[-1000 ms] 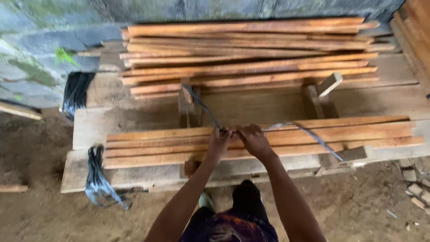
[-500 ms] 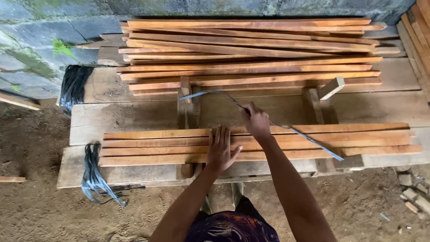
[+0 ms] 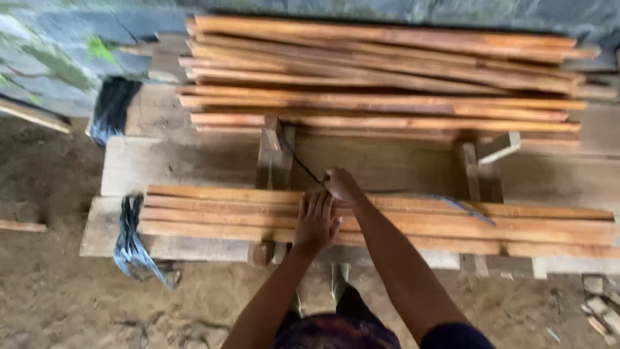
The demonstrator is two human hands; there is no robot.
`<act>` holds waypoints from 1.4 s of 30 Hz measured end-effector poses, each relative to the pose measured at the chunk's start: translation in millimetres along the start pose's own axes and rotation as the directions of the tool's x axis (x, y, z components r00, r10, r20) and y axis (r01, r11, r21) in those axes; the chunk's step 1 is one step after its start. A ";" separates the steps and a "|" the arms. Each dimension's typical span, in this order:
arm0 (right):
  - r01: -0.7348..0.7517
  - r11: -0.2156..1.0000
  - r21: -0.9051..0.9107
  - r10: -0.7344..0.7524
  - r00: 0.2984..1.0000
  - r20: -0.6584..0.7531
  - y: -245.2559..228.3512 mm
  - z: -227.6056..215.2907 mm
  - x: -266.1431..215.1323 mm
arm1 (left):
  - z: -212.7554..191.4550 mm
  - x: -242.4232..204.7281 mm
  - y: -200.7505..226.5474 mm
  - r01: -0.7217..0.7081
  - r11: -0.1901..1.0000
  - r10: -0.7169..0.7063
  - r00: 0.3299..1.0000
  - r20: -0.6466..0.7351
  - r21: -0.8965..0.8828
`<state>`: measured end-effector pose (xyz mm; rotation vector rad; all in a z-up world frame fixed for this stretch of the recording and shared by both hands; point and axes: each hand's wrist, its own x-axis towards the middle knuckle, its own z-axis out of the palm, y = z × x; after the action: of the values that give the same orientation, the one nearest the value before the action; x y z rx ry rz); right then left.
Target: Organizing wooden planks and tying them together into bundles using plastic straps.
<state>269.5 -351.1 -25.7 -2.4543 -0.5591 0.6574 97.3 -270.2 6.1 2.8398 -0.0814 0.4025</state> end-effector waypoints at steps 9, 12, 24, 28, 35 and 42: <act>0.061 0.990 -0.123 -0.049 0.994 0.099 -3.9 1.6 11.3 | 6.6 -27.0 -0.3 -0.204 0.975 0.180 0.959 -0.219 -0.089; -0.012 0.994 -0.106 0.025 0.992 0.126 -23.1 -13.4 -4.2 | 4.7 -65.1 14.6 -0.617 0.746 0.470 0.754 0.459 0.251; -0.088 0.988 -0.124 0.104 0.986 0.127 -32.5 -16.6 -8.0 | 127.9 -131.4 11.1 0.200 0.974 -0.203 0.979 -0.015 -0.110; -0.070 0.992 -0.107 0.089 0.978 0.189 -14.7 -7.4 4.6 | 111.2 -115.1 14.7 0.309 0.928 -0.307 0.951 0.043 -0.209; -0.083 0.996 -0.044 0.093 0.955 0.281 -1.2 -0.4 15.6 | 85.8 -100.7 7.9 0.471 0.811 -0.442 0.882 0.162 -0.348; -0.065 0.998 0.017 0.058 0.959 0.279 31.1 24.9 32.8 | 27.3 -85.1 2.6 0.598 0.657 -0.535 0.799 0.275 -0.458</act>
<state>289.4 -349.0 -73.2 -2.3776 -0.5777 1.0400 22.6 -278.7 -42.3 2.1704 0.5850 0.0489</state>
